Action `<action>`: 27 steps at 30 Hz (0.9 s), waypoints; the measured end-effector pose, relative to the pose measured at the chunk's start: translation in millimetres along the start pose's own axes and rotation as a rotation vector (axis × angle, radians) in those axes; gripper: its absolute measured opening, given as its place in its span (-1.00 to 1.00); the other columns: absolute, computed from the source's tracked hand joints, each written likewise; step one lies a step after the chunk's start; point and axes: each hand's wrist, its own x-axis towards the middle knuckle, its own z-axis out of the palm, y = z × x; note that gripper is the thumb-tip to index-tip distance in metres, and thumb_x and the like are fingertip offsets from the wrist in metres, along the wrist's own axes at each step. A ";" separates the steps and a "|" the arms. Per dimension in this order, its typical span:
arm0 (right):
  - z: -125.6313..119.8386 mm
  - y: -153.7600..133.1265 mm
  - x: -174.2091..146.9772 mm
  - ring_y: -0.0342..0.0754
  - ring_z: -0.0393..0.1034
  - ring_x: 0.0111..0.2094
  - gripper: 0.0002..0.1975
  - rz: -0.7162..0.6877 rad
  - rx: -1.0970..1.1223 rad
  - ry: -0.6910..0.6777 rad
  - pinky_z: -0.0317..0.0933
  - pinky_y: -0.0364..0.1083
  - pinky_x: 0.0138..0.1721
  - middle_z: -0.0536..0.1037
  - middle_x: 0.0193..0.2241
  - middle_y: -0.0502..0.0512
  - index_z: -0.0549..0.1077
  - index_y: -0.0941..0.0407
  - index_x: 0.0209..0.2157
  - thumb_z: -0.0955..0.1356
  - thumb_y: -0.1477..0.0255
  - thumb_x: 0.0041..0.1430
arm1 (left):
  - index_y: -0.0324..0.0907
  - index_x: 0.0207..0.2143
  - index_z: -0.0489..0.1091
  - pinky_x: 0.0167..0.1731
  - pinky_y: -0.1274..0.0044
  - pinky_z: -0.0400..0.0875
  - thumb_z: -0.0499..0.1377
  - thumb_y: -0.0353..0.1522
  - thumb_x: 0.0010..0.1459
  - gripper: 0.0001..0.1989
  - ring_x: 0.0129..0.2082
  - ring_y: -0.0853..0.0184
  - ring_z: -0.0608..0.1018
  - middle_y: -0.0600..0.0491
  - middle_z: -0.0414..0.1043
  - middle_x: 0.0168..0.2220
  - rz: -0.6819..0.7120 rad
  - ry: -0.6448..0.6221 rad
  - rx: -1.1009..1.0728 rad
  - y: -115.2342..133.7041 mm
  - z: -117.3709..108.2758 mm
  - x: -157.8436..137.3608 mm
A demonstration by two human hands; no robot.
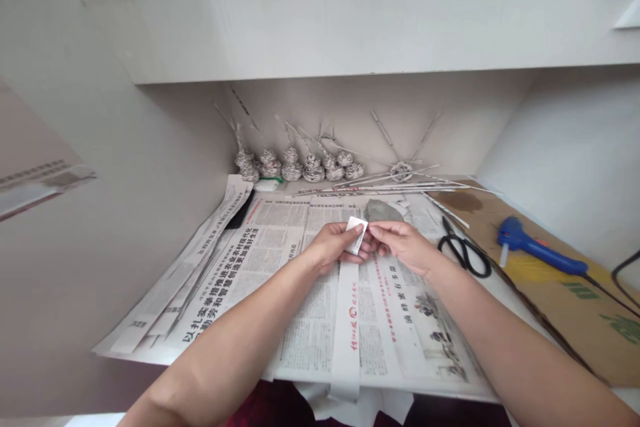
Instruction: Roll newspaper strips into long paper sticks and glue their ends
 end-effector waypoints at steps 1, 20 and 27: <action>0.4 -0.5 0.2 -0.17 0.32 -0.49 -0.66 -0.011 -0.015 0.009 0.15 -0.15 -0.49 0.51 -0.46 0.05 0.54 0.15 -0.25 0.41 0.19 0.01 | -0.31 -0.27 0.46 -0.48 0.57 0.47 0.23 -0.12 0.02 -0.59 -0.49 0.39 0.55 -0.09 0.51 -0.40 0.000 -0.007 0.017 0.2 0.2 -0.5; 3.0 -4.4 -0.9 -0.20 0.26 -0.55 -0.72 0.029 0.046 0.029 0.04 -0.19 -0.56 0.44 -0.62 -0.02 0.57 0.14 -0.35 0.46 0.24 -0.07 | -0.29 -0.30 0.45 -0.51 0.58 0.42 0.16 -0.04 0.04 -0.54 -0.51 0.39 0.52 -0.07 0.49 -0.42 0.079 -0.073 0.143 -0.7 3.2 -3.5; 0.4 -7.5 -1.7 -0.21 0.25 -0.56 -0.74 0.036 0.059 0.036 0.01 -0.21 -0.58 0.44 -0.63 0.00 0.57 0.15 -0.38 0.46 0.25 -0.06 | -0.28 -0.26 0.44 -0.48 0.55 0.46 0.17 -0.09 0.06 -0.58 -0.45 0.35 0.55 -0.08 0.50 -0.39 0.087 -0.086 0.135 -1.8 3.3 -3.5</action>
